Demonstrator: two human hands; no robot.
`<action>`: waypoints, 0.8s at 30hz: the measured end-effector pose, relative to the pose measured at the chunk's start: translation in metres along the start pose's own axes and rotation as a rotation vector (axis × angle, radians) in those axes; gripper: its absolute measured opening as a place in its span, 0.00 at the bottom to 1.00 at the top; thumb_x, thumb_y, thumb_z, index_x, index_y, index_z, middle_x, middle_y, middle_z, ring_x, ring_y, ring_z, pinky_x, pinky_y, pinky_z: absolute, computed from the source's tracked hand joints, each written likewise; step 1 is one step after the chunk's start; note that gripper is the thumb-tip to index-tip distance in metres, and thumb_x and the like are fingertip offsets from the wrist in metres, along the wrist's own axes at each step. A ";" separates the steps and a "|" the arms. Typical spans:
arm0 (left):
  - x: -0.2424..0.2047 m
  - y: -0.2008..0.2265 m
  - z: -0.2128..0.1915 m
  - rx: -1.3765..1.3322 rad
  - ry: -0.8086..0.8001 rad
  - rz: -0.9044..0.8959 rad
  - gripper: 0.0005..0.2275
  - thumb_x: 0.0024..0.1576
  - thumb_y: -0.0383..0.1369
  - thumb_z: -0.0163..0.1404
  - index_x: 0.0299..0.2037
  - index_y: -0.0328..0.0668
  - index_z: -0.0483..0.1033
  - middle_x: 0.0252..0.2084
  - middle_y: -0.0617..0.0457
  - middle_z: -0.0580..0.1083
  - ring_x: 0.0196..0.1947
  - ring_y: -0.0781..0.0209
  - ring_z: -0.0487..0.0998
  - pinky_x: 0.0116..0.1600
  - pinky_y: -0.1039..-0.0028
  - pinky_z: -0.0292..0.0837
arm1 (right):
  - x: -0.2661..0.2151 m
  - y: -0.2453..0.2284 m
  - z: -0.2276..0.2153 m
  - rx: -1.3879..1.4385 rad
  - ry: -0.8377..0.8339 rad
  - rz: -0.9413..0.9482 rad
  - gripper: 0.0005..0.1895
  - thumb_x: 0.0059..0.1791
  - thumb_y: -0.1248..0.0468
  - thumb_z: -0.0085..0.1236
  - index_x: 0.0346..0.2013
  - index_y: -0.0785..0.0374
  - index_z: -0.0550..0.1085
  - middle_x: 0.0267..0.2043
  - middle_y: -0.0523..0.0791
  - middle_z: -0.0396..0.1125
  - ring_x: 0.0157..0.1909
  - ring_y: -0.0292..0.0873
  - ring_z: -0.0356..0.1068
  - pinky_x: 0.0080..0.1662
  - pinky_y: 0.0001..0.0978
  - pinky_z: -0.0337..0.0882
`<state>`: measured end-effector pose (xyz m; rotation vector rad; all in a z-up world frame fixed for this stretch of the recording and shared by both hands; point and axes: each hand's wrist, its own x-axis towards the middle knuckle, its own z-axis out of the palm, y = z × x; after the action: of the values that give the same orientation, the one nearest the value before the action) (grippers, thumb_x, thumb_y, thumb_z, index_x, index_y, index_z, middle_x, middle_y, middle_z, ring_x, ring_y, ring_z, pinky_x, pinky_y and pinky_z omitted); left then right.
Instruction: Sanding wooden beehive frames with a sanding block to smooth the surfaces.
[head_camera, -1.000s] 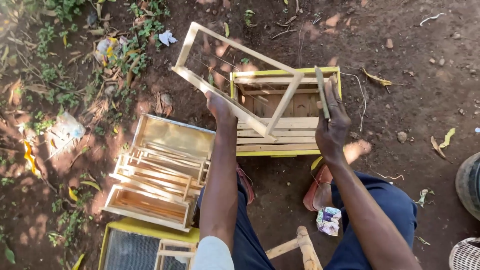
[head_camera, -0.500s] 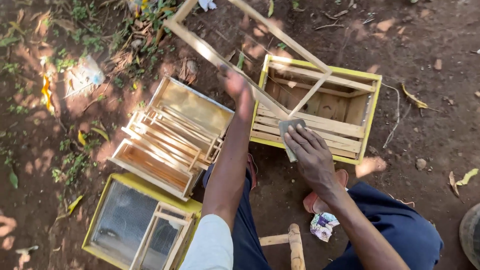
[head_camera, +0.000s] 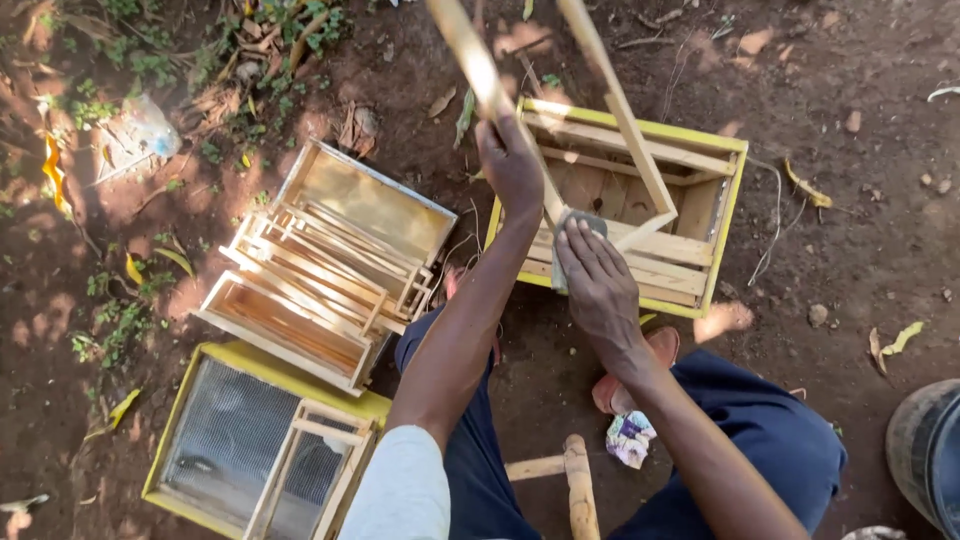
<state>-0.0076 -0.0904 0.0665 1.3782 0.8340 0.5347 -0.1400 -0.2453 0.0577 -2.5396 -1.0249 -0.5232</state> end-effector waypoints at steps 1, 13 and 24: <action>-0.004 0.007 -0.008 0.011 0.001 -0.010 0.23 0.64 0.51 0.39 0.52 0.37 0.72 0.41 0.46 0.75 0.30 0.58 0.77 0.29 0.68 0.73 | -0.006 -0.008 -0.005 0.007 -0.010 0.007 0.22 0.59 0.73 0.51 0.69 0.70 0.69 0.72 0.57 0.65 0.74 0.56 0.66 0.74 0.46 0.65; 0.007 0.004 -0.006 -0.115 0.007 0.285 0.15 0.66 0.49 0.41 0.40 0.47 0.66 0.29 0.57 0.65 0.22 0.67 0.66 0.28 0.70 0.64 | -0.017 -0.019 -0.014 -0.039 -0.191 0.116 0.26 0.53 0.76 0.44 0.67 0.68 0.71 0.69 0.57 0.69 0.67 0.61 0.72 0.44 0.45 0.76; -0.027 0.030 -0.011 -0.023 -0.242 0.279 0.25 0.74 0.39 0.32 0.78 0.34 0.53 0.81 0.27 0.49 0.82 0.33 0.45 0.85 0.47 0.35 | 0.000 0.015 -0.059 0.221 0.261 0.095 0.23 0.56 0.70 0.47 0.65 0.62 0.77 0.62 0.56 0.73 0.59 0.60 0.75 0.56 0.50 0.75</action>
<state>-0.0283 -0.0996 0.1011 1.5133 0.4419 0.5746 -0.1408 -0.2820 0.1061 -2.2425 -0.8155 -0.6554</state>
